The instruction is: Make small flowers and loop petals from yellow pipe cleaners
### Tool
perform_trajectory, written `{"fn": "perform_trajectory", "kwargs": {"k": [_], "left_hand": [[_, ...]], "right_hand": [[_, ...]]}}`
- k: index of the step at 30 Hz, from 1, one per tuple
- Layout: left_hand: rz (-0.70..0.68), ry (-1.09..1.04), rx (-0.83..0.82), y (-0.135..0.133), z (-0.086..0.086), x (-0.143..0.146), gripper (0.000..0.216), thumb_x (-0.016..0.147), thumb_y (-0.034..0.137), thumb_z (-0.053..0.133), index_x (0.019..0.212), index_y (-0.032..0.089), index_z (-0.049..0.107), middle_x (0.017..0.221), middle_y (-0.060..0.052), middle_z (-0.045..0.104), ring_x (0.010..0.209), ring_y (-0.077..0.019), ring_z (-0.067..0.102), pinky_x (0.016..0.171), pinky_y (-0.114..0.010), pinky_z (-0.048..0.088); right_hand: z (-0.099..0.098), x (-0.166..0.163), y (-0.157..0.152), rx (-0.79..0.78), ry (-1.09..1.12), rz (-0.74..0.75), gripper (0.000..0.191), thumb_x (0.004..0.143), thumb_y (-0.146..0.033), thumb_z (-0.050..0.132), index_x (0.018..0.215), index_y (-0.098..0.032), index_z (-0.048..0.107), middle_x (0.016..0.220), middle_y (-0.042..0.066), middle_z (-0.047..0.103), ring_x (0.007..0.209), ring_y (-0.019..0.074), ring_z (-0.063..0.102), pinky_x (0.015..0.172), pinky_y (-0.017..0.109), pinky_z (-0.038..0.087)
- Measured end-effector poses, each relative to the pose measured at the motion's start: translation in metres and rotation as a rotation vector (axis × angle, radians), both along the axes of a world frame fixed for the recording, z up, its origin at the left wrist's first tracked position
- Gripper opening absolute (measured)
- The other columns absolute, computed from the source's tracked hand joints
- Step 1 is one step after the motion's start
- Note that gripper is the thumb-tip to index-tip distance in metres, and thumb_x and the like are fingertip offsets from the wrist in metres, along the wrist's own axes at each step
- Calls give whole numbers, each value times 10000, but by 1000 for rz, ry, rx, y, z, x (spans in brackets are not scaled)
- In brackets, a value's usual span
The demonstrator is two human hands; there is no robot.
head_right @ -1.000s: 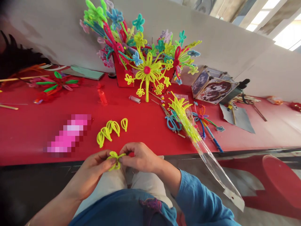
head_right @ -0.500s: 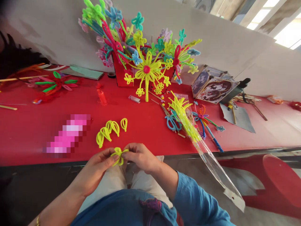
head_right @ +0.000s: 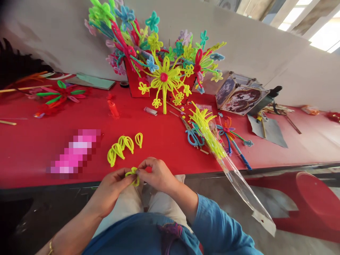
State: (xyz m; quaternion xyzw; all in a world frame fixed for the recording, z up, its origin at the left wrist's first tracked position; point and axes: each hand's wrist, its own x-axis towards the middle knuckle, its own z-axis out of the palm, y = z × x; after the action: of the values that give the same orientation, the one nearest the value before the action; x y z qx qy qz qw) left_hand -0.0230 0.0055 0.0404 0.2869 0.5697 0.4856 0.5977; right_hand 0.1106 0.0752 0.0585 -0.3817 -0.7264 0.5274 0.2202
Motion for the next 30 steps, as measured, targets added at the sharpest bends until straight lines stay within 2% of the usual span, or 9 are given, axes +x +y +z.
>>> {"fn": "perform_trajectory", "kwargs": {"k": [3,7,9,15,20,23,25,28,30], "left_hand": [[38,-7,19,-2,-2,1,124,628,266,649,632,147,616,595,8,589,598,-123,521,579,-227,404],[31,59,64,-3,-5,0,133,645,276,639,658,147,607,592,11,570,580,-122,508,546,-223,393],[26,54,59,-1,-6,0,138,652,285,632,653,150,603,596,12,574,590,-126,516,559,-227,400],[13,-30,-9,6,-7,-3,152,663,298,630,710,154,620,655,-8,634,661,-151,566,622,-254,428],[49,15,-2,7,-8,-7,114,649,255,645,628,147,614,604,1,617,613,-127,548,598,-226,418],[35,13,3,6,-8,-8,110,647,252,646,630,146,622,600,-2,620,611,-129,550,603,-234,425],[9,38,10,5,-8,-9,118,658,263,639,657,146,631,617,-9,629,621,-140,559,608,-247,434],[-32,95,44,5,-8,-9,136,685,279,621,733,153,647,670,-17,649,663,-154,573,644,-262,445],[-50,111,54,5,-8,-10,159,699,290,613,782,160,652,710,-21,663,705,-160,580,677,-266,446]], "right_hand": [[-6,-3,-5,-102,52,-46,86,703,-185,520,628,-149,542,632,-17,527,617,96,477,591,208,361],[-19,-9,-12,-438,244,-120,142,700,-275,506,628,-152,506,538,-37,465,512,79,421,524,204,345],[-25,-11,-14,-527,311,-163,171,686,-310,526,623,-152,504,536,-34,471,514,80,427,537,209,356],[-32,-10,-9,-477,291,-261,192,670,-333,555,617,-157,499,553,-41,458,521,72,401,510,190,324],[-30,-3,-5,-348,200,-160,172,705,-318,536,683,-147,541,603,-25,514,565,85,450,551,203,348],[-28,0,-3,-278,114,-111,152,703,-283,543,652,-140,554,580,-29,506,546,80,435,531,203,326],[-29,0,-4,-382,160,-115,152,696,-277,540,626,-142,540,544,-38,486,522,76,430,522,203,326],[-32,-3,-6,-622,317,-133,160,671,-295,555,629,-142,531,540,-32,511,540,90,480,570,220,372],[-34,-5,-7,-678,380,-159,171,658,-307,570,638,-141,533,554,-24,532,551,94,495,583,224,382]]}}
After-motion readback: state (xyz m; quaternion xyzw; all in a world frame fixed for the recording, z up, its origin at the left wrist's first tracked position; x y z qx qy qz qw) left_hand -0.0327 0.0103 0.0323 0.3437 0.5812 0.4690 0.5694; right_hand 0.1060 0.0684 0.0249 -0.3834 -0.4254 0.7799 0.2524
